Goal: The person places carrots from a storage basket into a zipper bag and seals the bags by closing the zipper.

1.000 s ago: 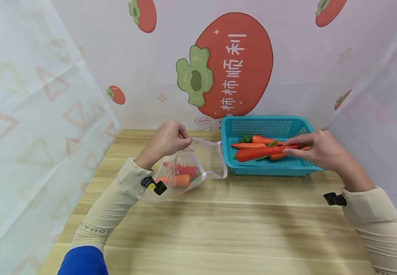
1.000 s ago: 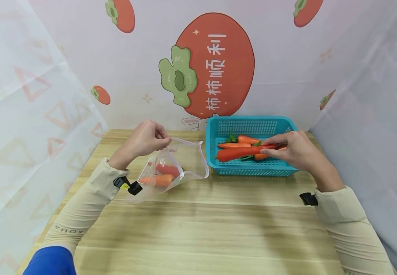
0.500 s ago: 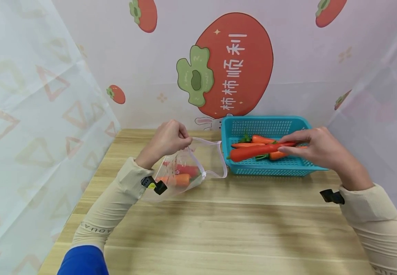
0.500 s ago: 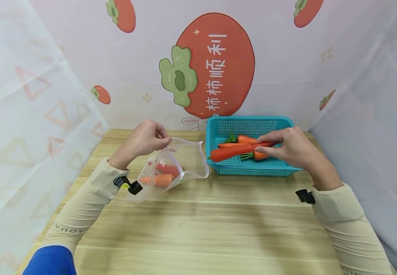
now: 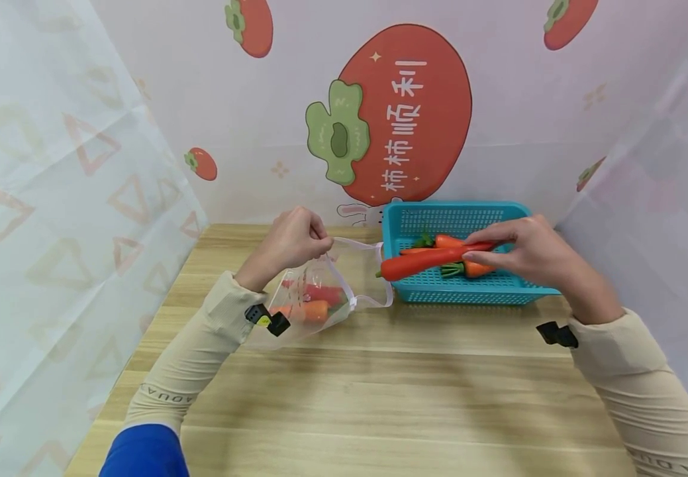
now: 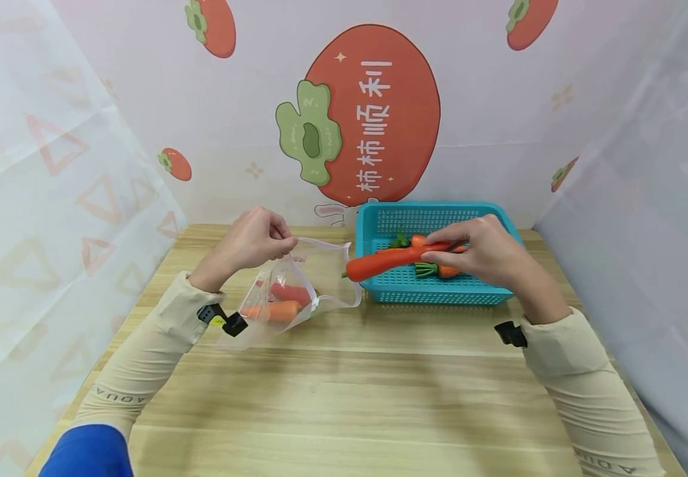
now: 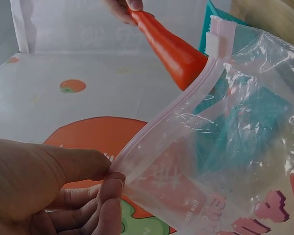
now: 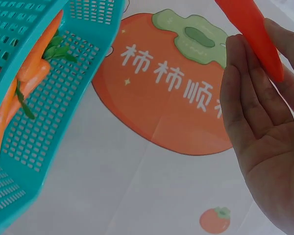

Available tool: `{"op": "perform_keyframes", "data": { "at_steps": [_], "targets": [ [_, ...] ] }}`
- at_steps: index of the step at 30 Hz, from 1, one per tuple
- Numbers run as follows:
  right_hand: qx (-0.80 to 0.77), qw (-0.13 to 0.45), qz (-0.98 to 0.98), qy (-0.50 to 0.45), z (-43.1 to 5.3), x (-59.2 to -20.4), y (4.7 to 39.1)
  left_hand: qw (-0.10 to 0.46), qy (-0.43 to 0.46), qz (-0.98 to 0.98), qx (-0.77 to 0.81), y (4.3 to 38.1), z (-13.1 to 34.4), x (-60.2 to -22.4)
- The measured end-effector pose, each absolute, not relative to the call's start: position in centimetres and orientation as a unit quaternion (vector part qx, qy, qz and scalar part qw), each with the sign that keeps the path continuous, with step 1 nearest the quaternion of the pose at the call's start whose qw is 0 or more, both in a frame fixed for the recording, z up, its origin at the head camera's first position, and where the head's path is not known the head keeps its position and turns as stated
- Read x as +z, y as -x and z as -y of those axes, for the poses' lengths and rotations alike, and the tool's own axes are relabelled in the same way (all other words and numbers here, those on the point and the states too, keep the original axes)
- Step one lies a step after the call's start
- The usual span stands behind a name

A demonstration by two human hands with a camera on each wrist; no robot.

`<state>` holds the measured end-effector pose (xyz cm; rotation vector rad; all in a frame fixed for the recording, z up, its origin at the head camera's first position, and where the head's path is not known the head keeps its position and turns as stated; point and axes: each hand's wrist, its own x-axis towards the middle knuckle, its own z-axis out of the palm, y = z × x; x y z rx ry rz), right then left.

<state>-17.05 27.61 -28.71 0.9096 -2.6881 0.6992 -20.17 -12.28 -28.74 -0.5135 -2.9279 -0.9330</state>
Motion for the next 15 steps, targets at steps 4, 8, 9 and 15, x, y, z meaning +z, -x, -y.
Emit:
{"op": "perform_keyframes", "data": {
  "at_steps": [4,8,9,15],
  "targets": [
    [0.236,0.107,0.912,-0.318,-26.9,-28.7,17.2,0.015,0.164,0.94,-0.3,20.0,12.4,-28.5],
    [0.24,0.113,0.906,-0.331,-26.3,-28.8,17.4,0.02,0.162,0.941,-0.297,19.9,12.6,-28.3],
    [0.24,0.115,0.905,-0.332,-26.1,-28.8,17.5,0.021,0.161,0.941,-0.297,19.9,12.7,-28.2],
    [0.251,0.101,0.908,-0.319,-25.1,-28.8,17.4,0.026,0.157,0.943,-0.293,19.9,12.9,-28.0]
  ]
}}
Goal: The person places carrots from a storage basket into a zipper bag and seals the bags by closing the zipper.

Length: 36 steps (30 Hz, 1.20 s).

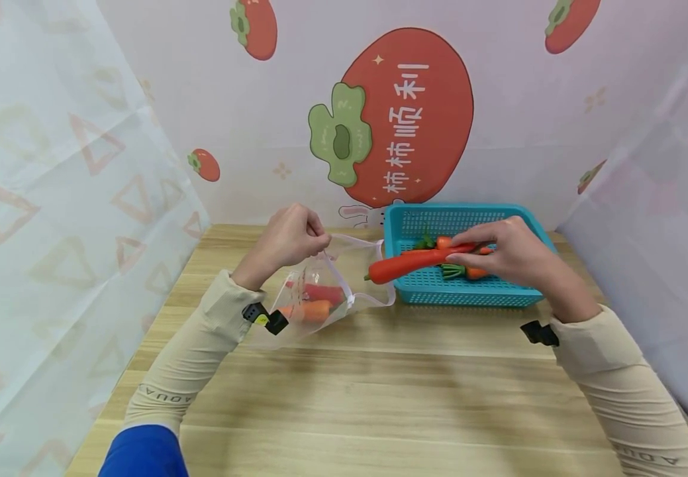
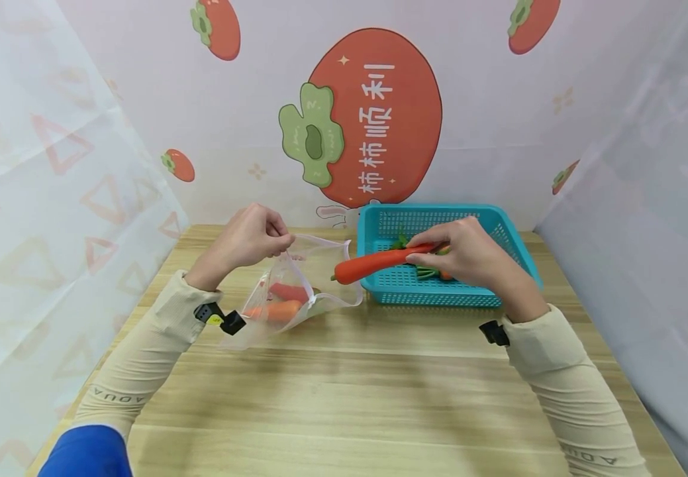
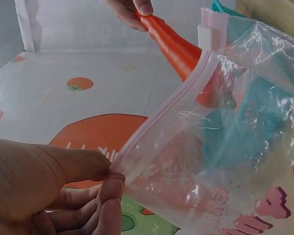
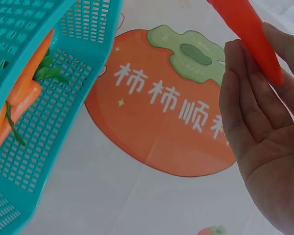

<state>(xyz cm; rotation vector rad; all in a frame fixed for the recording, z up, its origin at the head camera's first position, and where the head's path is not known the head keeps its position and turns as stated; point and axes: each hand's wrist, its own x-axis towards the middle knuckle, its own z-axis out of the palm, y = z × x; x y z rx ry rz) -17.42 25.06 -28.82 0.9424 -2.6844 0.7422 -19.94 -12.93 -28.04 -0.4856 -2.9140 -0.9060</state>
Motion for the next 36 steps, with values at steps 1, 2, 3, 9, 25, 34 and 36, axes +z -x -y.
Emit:
{"op": "perform_keyframes", "data": {
  "at_steps": [1,2,3,9,25,34,36],
  "targets": [
    [0.252,0.098,0.909,-0.318,-24.9,-28.8,17.4,0.025,0.157,0.943,-0.293,19.9,13.0,-28.0],
    [0.255,0.093,0.91,-0.314,-24.8,-28.8,17.4,0.024,0.157,0.943,-0.294,19.9,13.0,-28.0],
    [0.254,0.091,0.911,-0.313,-24.6,-28.9,17.4,0.025,0.156,0.943,-0.293,19.9,13.1,-28.0],
    [0.261,0.068,0.91,-0.314,-23.8,-29.3,17.6,0.03,0.155,0.943,-0.293,19.8,13.3,-27.7],
    [0.262,0.063,0.907,-0.324,-22.2,-30.2,18.1,0.032,0.161,0.942,-0.293,19.4,13.4,-26.7],
    [0.257,0.065,0.909,-0.322,-21.6,-31.0,18.5,0.029,0.155,0.942,-0.295,19.1,13.1,-26.5],
    [0.26,0.061,0.91,-0.318,-21.5,-31.1,18.6,0.024,0.153,0.942,-0.297,19.0,13.0,-26.4]
  ]
}}
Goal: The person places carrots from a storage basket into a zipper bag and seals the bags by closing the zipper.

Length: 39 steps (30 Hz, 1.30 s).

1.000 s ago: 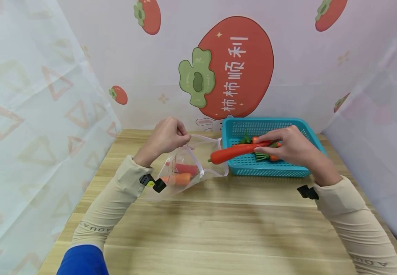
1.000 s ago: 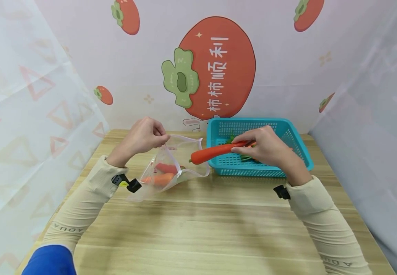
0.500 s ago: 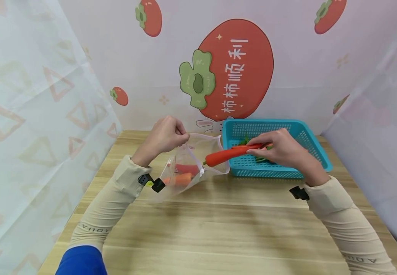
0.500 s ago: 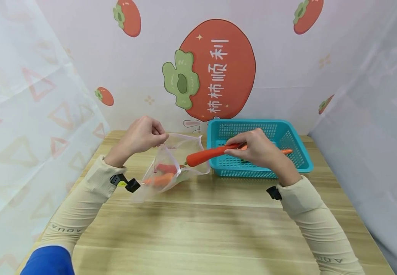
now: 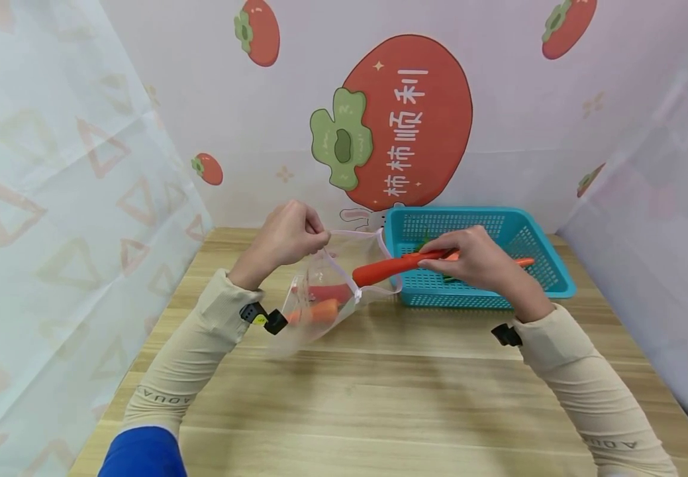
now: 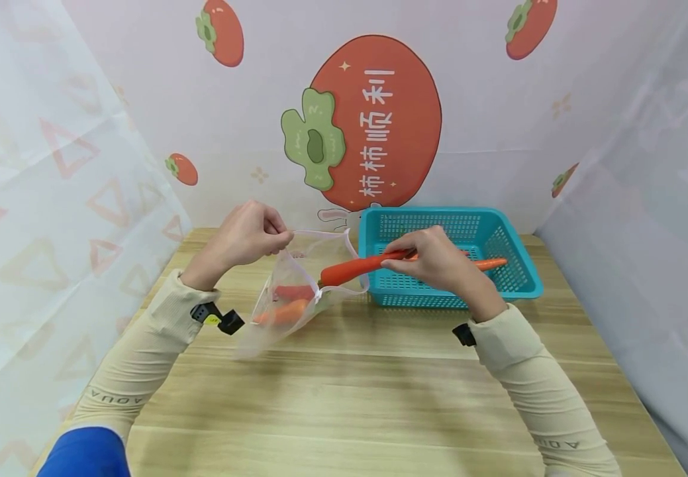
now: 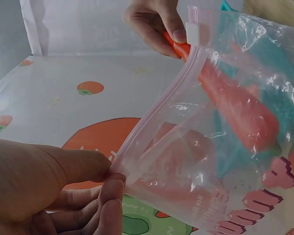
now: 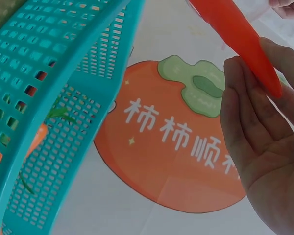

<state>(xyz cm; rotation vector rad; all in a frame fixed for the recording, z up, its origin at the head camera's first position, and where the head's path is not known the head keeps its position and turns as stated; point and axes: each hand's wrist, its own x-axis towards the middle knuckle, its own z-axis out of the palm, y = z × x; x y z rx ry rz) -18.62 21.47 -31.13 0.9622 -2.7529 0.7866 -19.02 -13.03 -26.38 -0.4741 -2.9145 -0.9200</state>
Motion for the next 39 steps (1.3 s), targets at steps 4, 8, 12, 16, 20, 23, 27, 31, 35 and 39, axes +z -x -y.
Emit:
{"op": "perform_keyframes", "data": {
  "at_steps": [4,8,12,16,20,23,27,31,35,39],
  "targets": [
    [0.267,0.056,0.909,-0.317,-21.2,-31.5,18.9,0.02,0.151,0.942,-0.3,18.9,12.8,-26.3],
    [0.271,0.056,0.907,-0.317,-20.9,-31.7,19.1,0.02,0.155,0.942,-0.296,18.9,12.6,-26.4],
    [0.277,0.055,0.904,-0.321,-20.6,-32.1,19.4,0.022,0.161,0.942,-0.295,18.9,12.4,-26.6],
    [0.275,0.059,0.901,-0.329,-20.2,-32.5,19.7,0.023,0.163,0.941,-0.297,18.9,12.3,-26.6],
    [0.273,0.062,0.899,-0.337,-19.7,-32.9,20.0,0.02,0.163,0.94,-0.299,18.9,12.2,-26.5],
    [0.275,0.062,0.895,-0.346,-19.3,-33.1,20.1,0.023,0.162,0.94,-0.298,18.9,12.1,-26.4],
    [0.281,0.053,0.89,-0.356,-18.6,-33.5,20.3,0.035,0.162,0.94,-0.298,18.9,12.1,-26.4],
    [0.286,0.046,0.888,-0.356,-18.4,-33.9,20.4,0.046,0.166,0.939,-0.298,18.9,12.2,-26.4],
    [0.286,0.051,0.888,-0.355,-18.6,-34.1,20.4,0.044,0.168,0.939,-0.298,18.9,12.3,-26.4],
    [0.287,0.052,0.893,-0.342,-19.2,-34.3,20.4,0.034,0.162,0.939,-0.303,18.8,12.4,-26.3]
  ]
}}
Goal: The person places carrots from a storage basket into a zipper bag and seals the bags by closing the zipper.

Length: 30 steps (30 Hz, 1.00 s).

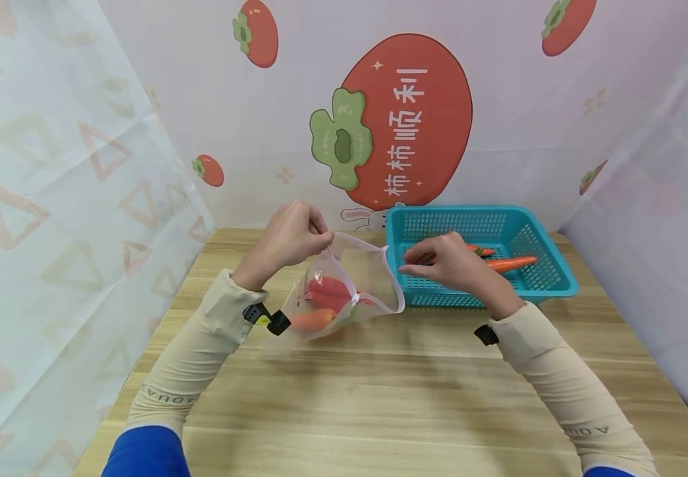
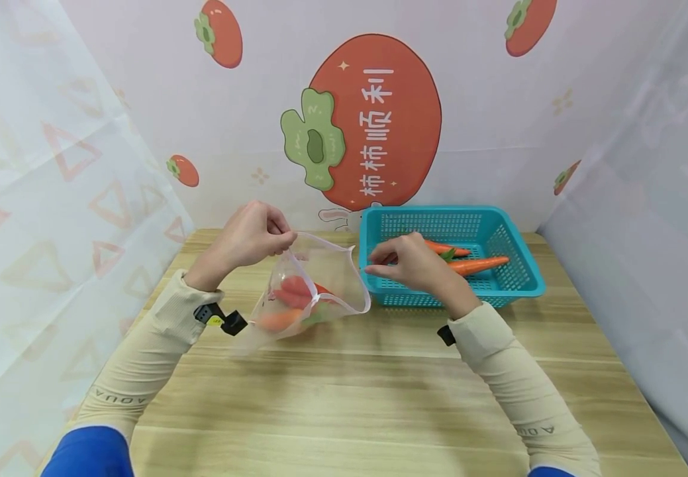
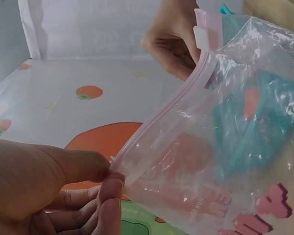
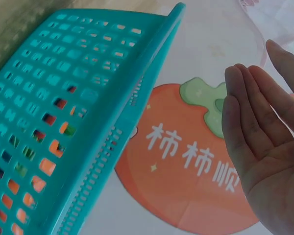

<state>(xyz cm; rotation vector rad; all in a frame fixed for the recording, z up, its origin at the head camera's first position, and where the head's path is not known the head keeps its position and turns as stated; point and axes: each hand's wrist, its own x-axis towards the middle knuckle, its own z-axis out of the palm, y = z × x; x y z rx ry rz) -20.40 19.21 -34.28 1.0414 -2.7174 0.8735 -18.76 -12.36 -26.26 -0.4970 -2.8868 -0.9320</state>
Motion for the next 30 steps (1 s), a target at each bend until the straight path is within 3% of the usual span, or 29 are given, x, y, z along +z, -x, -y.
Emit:
{"op": "perform_keyframes", "data": {
  "at_steps": [11,30],
  "targets": [
    [0.261,0.011,0.926,-0.271,-22.2,-33.2,20.5,0.029,0.154,0.937,-0.311,18.6,12.7,-26.0],
    [0.178,-0.041,0.951,-0.248,-28.4,-33.6,22.1,0.026,0.161,0.936,-0.313,18.8,12.7,-26.5]
  ]
}}
